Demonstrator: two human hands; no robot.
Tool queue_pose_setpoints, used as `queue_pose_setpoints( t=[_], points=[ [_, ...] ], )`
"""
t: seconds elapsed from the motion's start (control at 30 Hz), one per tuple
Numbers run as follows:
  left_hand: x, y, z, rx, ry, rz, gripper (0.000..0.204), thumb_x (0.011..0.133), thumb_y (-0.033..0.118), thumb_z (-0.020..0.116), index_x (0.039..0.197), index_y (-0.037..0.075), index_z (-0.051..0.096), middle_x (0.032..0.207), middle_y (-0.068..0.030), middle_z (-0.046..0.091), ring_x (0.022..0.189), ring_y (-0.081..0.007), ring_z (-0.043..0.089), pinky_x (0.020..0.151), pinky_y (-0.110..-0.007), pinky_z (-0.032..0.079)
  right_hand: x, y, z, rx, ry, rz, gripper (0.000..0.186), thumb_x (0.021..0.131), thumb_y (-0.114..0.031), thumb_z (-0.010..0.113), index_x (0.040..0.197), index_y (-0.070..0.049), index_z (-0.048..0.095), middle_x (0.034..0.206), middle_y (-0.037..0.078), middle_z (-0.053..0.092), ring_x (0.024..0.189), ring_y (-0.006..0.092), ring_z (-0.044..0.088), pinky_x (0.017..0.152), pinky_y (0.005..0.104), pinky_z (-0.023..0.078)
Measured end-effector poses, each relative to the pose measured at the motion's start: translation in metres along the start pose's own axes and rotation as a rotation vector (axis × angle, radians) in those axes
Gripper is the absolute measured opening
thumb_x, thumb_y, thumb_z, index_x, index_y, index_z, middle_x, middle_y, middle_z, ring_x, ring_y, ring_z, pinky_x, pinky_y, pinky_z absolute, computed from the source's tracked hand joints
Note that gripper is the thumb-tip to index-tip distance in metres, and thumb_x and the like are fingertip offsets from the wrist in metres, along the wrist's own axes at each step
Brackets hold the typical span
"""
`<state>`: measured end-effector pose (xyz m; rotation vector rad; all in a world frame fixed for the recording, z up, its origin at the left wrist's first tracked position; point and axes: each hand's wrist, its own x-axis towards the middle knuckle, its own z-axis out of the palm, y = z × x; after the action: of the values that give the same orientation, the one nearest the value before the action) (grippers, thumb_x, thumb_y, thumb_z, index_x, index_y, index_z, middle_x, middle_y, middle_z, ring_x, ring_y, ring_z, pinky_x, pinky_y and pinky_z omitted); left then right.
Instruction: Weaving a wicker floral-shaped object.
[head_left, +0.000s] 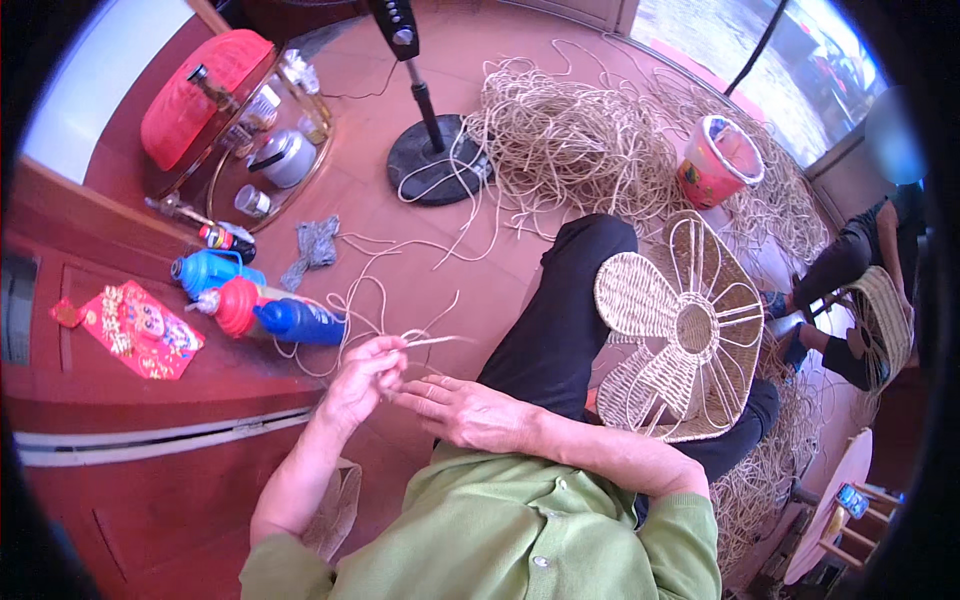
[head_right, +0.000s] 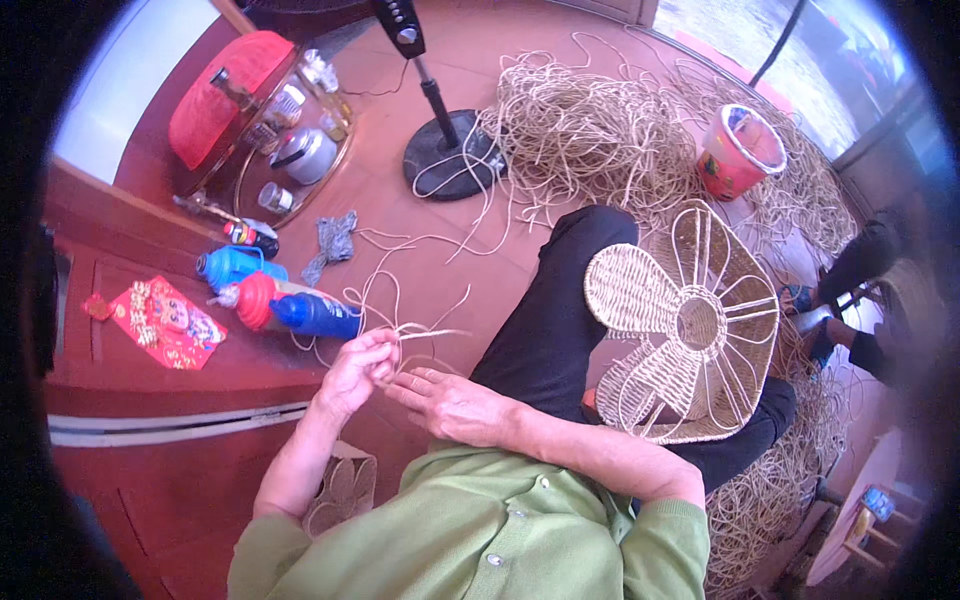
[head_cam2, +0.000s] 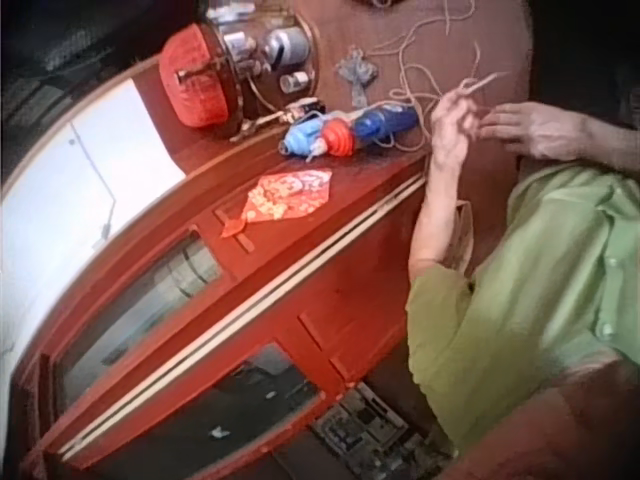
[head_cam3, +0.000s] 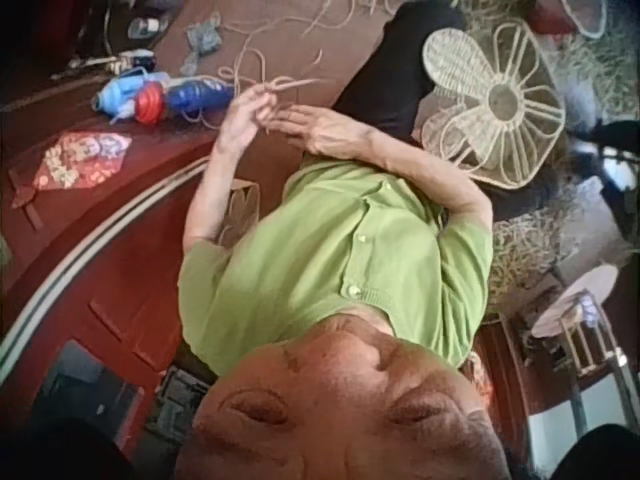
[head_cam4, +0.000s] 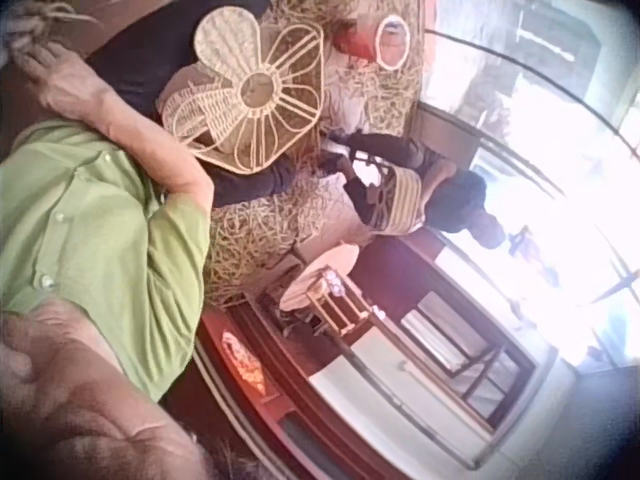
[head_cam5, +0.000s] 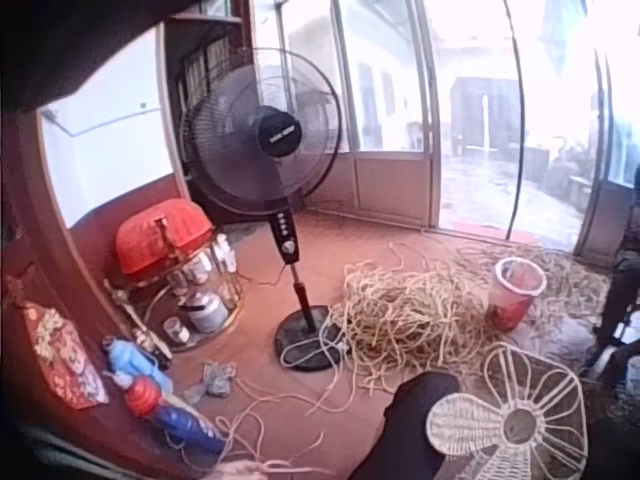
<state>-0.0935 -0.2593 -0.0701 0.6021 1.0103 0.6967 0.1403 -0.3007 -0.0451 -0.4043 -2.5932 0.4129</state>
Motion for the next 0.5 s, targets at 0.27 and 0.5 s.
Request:
queue_pose_setpoints(
  t=[0.27,0.5],
  points=[
    [0.070,-0.058,-0.177,1.111,0.404,-0.026,0.022,0.089,0.002,0.056,0.105,0.008,0.070,0.071,-0.0029,0.065,0.052,-0.0102,0.057,0.046,-0.028,0.044,-0.142,-0.003,-0.155,-0.624,0.474,0.776,0.018,0.078,-0.005,0.074,0.095,-0.002,0.068,0.111,0.012,0.065,0.104,0.0307,0.062,0.089,0.0424,0.051],
    [0.231,-0.080,-0.120,1.738,-0.007,0.026,0.049,0.080,0.023,0.072,0.126,0.008,0.062,0.138,-0.0212,0.050,0.131,-0.0378,0.046,0.107,-0.044,0.042,-0.330,-0.066,-0.153,-0.744,0.988,1.529,0.020,0.100,-0.009,0.050,0.102,0.002,0.067,0.115,0.015,0.065,0.112,0.0280,0.060,0.099,0.0382,0.045]
  ],
)
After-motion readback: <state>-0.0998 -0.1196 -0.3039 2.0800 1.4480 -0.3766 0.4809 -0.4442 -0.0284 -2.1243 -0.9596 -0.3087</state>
